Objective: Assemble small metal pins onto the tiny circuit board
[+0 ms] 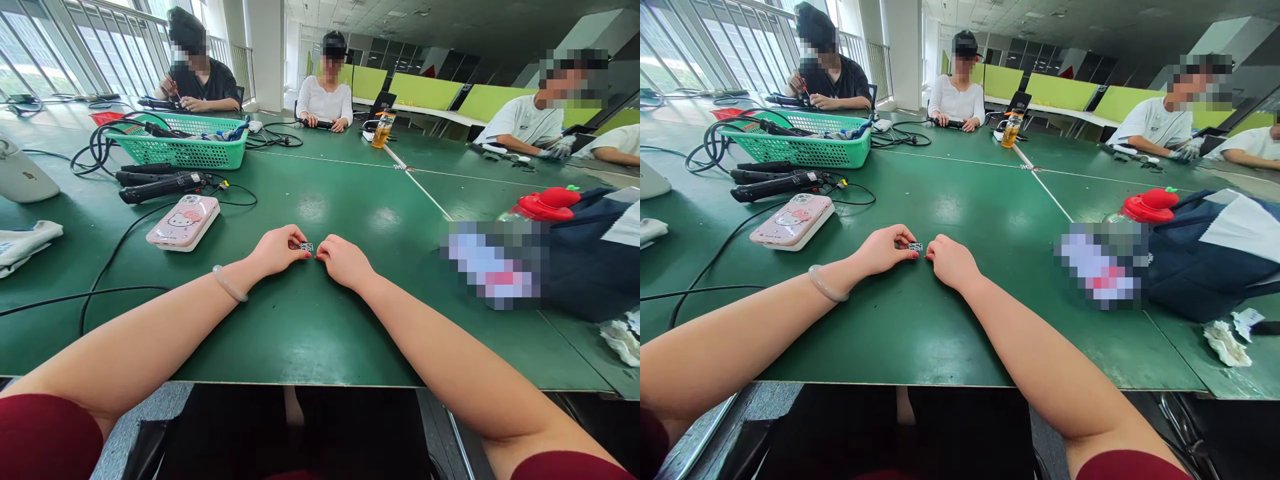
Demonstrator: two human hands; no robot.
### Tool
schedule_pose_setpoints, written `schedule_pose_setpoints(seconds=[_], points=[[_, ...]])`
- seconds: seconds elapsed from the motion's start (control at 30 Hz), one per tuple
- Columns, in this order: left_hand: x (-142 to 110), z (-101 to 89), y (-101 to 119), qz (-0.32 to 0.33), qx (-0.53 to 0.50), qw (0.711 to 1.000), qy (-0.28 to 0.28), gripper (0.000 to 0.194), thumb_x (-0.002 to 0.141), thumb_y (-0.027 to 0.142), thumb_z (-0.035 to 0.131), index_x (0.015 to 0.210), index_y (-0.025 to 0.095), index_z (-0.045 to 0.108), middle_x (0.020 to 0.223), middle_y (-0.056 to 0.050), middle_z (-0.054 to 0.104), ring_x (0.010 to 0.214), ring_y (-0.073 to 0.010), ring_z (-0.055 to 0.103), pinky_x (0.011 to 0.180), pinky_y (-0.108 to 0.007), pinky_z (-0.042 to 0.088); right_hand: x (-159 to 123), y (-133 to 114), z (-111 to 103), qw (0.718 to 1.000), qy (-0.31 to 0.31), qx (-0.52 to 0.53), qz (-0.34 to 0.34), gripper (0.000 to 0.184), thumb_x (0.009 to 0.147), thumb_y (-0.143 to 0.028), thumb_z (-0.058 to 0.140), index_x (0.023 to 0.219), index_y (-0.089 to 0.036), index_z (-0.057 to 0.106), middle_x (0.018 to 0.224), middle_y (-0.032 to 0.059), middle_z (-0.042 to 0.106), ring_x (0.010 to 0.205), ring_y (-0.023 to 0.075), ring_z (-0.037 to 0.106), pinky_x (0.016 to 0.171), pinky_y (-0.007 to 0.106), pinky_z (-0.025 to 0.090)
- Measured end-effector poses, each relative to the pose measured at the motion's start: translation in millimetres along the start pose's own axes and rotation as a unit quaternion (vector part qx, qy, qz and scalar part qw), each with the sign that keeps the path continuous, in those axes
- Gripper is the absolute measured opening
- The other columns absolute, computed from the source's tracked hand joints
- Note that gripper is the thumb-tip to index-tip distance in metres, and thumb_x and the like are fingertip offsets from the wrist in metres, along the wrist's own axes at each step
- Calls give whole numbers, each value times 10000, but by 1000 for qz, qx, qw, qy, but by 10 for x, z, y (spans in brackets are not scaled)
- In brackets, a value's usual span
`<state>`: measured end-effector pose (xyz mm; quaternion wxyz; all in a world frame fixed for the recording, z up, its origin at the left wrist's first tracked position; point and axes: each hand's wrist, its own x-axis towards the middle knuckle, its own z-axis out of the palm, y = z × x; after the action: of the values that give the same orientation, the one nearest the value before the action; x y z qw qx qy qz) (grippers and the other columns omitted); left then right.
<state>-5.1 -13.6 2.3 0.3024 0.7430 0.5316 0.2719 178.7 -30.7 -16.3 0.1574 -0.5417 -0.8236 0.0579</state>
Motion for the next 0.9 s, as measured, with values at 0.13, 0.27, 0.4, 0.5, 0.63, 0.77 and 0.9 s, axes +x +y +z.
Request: schedule_pose_setpoints(seconds=[0.13, 0.27, 0.4, 0.5, 0.63, 0.77, 0.9], points=[[0, 0, -10, 14, 8, 1000, -10, 274, 641, 343, 749, 829, 202, 608, 842, -7, 675, 790, -164, 609, 722, -289, 462, -23, 0, -36, 997, 76, 29, -20, 164, 917, -176, 469, 814, -171, 596, 892, 28, 567, 723, 122, 507, 627, 246, 358], [1, 14, -20, 44, 0, 999, -26, 281, 629, 364, 752, 807, 203, 606, 847, -4, 676, 800, -167, 606, 723, -297, 453, -46, -45, -63, 989, 130, 49, -56, 166, 920, -182, 460, 829, -172, 598, 907, 31, 575, 722, 120, 508, 624, 240, 358], [6, 30, -40, 61, -33, 997, -34, 286, 630, 368, 752, 805, 199, 601, 843, -2, 676, 793, -159, 607, 723, -295, 457, -51, -63, -43, 988, 127, 41, -77, 174, 926, -215, 470, 840, -179, 617, 906, 30, 587, 714, 120, 514, 619, 239, 361], [10, 25, -41, 58, -40, 997, -35, 284, 629, 364, 753, 798, 196, 599, 839, -3, 671, 793, -159, 606, 728, -295, 458, -56, -63, -43, 987, 129, 38, -83, 146, 917, -216, 496, 865, -183, 628, 908, 26, 598, 728, 122, 524, 636, 236, 371], [35, -11, -47, 31, -19, 999, -15, 273, 634, 359, 746, 796, 196, 599, 843, -13, 670, 805, -167, 607, 739, -299, 459, -68, -86, -72, 990, 113, 34, -70, 143, 913, -219, 510, 903, -189, 650, 918, 30, 609, 749, 124, 538, 661, 238, 386], [84, -46, -101, -1, -1, 1000, 30, 261, 641, 350, 735, 809, 201, 602, 823, -19, 674, 780, -166, 609, 722, -290, 471, -72, -110, -44, 995, 66, 6, -73, 186, 917, -256, 521, 978, -211, 691, 980, 37, 603, 794, 128, 550, 698, 243, 405], [104, -52, -134, -15, 9, 999, 48, 261, 637, 346, 735, 809, 203, 601, 816, -19, 674, 783, -171, 613, 715, -285, 476, -59, -123, 28, 995, 32, -36, -83, 253, 923, -322, 518, 1112, -283, 682, 1037, 29, 585, 772, 125, 539, 670, 253, 402]])
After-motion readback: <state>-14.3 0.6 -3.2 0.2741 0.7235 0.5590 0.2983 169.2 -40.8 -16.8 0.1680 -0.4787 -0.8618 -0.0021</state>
